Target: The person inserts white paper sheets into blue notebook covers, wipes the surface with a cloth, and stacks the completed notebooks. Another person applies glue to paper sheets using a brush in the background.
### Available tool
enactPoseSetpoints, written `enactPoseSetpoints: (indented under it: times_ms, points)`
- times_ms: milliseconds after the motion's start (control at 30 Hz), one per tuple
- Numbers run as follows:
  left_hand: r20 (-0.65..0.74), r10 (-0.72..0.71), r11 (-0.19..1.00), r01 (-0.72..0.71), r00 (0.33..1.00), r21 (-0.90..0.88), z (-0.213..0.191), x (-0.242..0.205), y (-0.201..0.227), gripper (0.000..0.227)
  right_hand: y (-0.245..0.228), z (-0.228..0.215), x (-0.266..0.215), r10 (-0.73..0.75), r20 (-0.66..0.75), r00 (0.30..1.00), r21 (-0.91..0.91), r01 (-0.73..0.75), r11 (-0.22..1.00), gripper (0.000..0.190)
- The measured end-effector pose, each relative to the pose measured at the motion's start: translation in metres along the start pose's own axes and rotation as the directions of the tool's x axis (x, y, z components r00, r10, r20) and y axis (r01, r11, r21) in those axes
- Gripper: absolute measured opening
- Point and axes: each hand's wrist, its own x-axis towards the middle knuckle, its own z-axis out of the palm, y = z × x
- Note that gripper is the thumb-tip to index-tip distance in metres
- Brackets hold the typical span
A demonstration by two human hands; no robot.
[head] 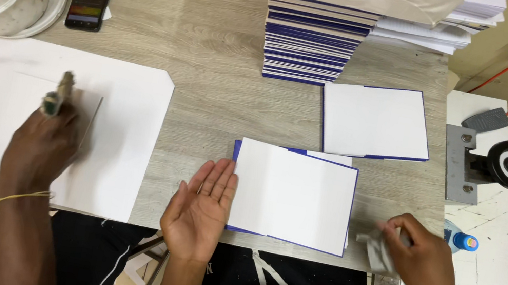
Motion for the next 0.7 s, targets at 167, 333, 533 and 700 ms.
enactPoseSetpoints:
  times_ms: [167, 333, 533, 700]
  points:
    - [0.472, 0.313, 0.499, -0.566, 0.824, 0.657, -0.020, -0.014, 0.003, 0.041, 0.033, 0.028, 0.041, -0.391, -0.354, 0.850, -0.019, 0.411, 0.911, 0.030]
    - [0.282, 0.133, -0.028, -0.281, 0.950, 0.959, 0.003, -0.050, -0.019, 0.077, -0.042, 0.045, 0.016, -0.182, -0.181, 0.966, 0.276, 0.227, 0.934, 0.030]
    - [0.261, 0.129, -0.036, -0.259, 0.957, 0.965, -0.002, -0.061, -0.027, 0.079, -0.063, 0.070, -0.018, -0.187, -0.301, 0.935, 0.405, 0.303, 0.863, 0.061]
    - [0.295, 0.154, 0.006, -0.300, 0.943, 0.954, 0.003, -0.061, -0.025, 0.072, -0.075, 0.046, -0.041, 0.090, -0.066, 0.994, 0.754, -0.009, 0.657, 0.063]
